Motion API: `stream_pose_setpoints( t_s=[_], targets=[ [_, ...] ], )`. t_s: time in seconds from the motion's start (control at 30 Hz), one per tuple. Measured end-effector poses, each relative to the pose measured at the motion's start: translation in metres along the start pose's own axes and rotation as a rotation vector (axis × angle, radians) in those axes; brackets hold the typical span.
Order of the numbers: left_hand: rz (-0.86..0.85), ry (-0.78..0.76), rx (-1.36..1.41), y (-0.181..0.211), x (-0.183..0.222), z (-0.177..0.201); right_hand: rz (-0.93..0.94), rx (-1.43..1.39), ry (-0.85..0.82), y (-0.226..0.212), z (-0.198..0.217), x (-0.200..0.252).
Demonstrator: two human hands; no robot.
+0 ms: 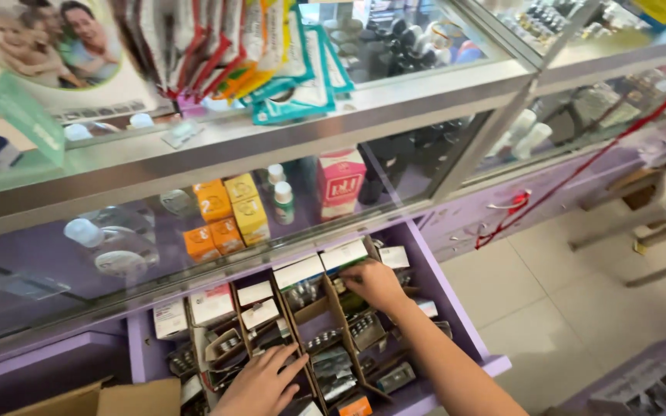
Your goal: The person organizes various medicine boxes and blister packs inside a purple drawer. They pick up items, examine them, and place them into cardboard dividers within the drawer. The person also moves a larger box on the counter to access the drawer contents.
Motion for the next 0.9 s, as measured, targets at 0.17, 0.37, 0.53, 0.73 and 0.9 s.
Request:
stream_pose_setpoints(
  t_s=[0.17, 0.37, 0.53, 0.73, 0.9],
  targets=[
    [0.097, 0.027, 0.043, 0.010, 0.026, 0.028, 0.050, -0.025, 0.028, 0.002, 0.001, -0.004],
    [0.100, 0.100, 0.070, 0.033, 0.041, 0.040, 0.067, -0.040, 0.027, -0.001, 0.003, -0.007],
    [0.005, 0.316, -0.042, 0.055, 0.056, 0.049, 0.114, -0.038, 0.035, -0.003, 0.005, -0.009],
    [0.015, 0.379, -0.056, 0.065, 0.061, 0.071, 0.098, -0.034, -0.016, 0.003, 0.003, -0.005],
    [-0.076, 0.470, -0.109, 0.078, 0.068, 0.075, 0.299, -0.094, 0.175, -0.082, 0.048, 0.023]
  ],
)
Point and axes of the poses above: each hand's wrist, its own x-axis away from the middle knuckle, its own z-axis out of the back of the hand, y = z × x, the point moved 9 cm from there along -x, towards the middle knuckle, and after that the axes turned 10 degrees about -y, right-handed, at the moved point
